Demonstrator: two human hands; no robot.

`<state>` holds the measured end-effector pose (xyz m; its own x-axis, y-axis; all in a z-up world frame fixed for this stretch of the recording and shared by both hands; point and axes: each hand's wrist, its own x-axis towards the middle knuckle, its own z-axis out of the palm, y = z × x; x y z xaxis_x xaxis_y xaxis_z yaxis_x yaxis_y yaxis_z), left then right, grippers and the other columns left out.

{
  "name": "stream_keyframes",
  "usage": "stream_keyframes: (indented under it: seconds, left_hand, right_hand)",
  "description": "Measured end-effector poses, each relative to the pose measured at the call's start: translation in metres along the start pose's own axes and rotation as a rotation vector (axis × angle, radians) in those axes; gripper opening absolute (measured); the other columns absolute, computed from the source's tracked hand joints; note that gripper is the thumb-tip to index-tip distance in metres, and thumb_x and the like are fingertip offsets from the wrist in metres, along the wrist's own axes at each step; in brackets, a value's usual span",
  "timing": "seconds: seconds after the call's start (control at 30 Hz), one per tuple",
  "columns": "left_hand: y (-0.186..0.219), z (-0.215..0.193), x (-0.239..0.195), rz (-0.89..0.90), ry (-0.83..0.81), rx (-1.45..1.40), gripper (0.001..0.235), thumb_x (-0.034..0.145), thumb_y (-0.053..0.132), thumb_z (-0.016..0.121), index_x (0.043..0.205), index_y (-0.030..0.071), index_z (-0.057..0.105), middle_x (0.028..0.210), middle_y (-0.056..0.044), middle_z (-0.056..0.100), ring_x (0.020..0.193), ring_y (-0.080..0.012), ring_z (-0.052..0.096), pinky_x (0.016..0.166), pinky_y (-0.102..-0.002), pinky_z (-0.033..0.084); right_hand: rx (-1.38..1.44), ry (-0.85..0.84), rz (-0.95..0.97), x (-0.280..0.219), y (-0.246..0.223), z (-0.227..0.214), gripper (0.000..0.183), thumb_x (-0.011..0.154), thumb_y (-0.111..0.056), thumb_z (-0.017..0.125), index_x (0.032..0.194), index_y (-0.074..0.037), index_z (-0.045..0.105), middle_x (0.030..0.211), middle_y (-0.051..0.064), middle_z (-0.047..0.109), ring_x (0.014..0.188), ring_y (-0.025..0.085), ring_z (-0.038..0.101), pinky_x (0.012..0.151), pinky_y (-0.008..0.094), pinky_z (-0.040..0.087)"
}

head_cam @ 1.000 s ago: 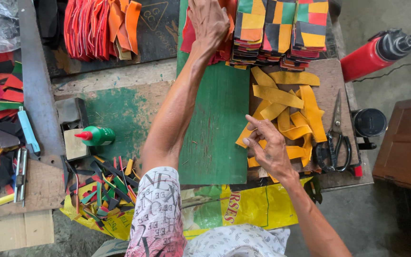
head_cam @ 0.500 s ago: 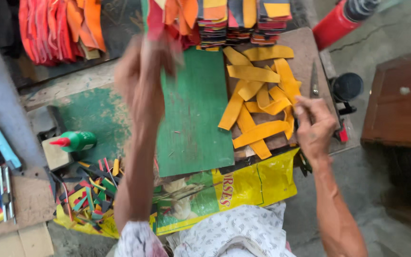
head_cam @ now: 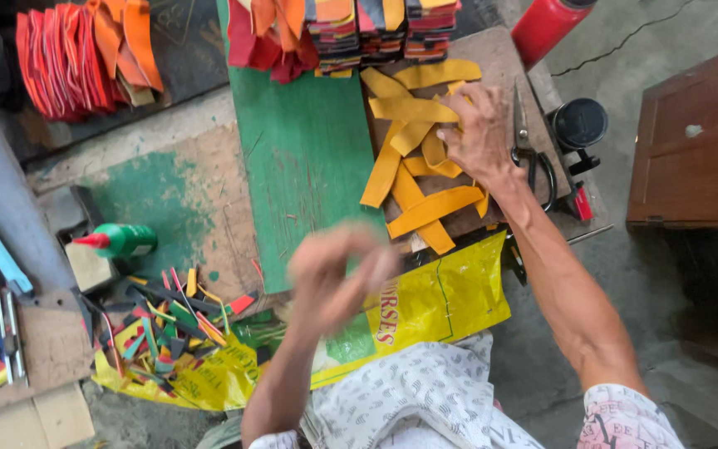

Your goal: The person sorts and stacks colorful foam pieces on a workbench. They handle red, orange, and yellow pieces, aligning them into neat piles by hand.

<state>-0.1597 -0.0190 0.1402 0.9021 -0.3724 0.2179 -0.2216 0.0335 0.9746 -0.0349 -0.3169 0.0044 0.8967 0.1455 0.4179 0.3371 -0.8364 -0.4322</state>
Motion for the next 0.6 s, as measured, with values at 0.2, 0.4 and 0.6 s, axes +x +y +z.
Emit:
stream_keyframes:
  seconds: [0.2,0.4,0.6]
  left_hand:
    - [-0.133,0.045,0.096,0.055,0.241,0.928,0.052,0.079,0.017,0.082,0.121,-0.006,0.062,0.105,-0.019,0.057,0.094,-0.0359,0.060,0.076,-0.046,0.052]
    - [-0.183,0.052,0.105,-0.207,0.002,1.072,0.041,0.072,0.004,0.076,0.109,-0.009,0.061,0.113,-0.024,0.054,0.101,-0.0389,0.061,0.081,-0.047,0.057]
    - [-0.191,0.055,0.114,-0.087,-0.077,1.205,0.041,0.074,0.001,0.073,0.110,-0.011,0.059,0.105,-0.027,0.061,0.095,-0.0388,0.065,0.078,-0.045,0.059]
  right_hand:
    - [-0.101,-0.140,-0.034,0.012,0.008,0.025,0.026,0.094,-0.003,0.070,0.118,-0.012,0.075,0.119,0.005,0.066,0.117,0.029,0.058,0.101,0.046,0.041]
    - [-0.020,-0.110,-0.214,0.000,-0.014,0.020,0.060,0.072,-0.002,0.067,0.131,-0.006,0.069,0.126,0.017,0.063,0.112,0.037,0.057,0.097,0.046,0.042]
    - [-0.098,-0.059,-0.282,0.014,-0.034,0.021,0.044,0.080,-0.004,0.069,0.124,-0.007,0.070,0.118,0.015,0.070,0.107,0.036,0.063,0.092,0.047,0.045]
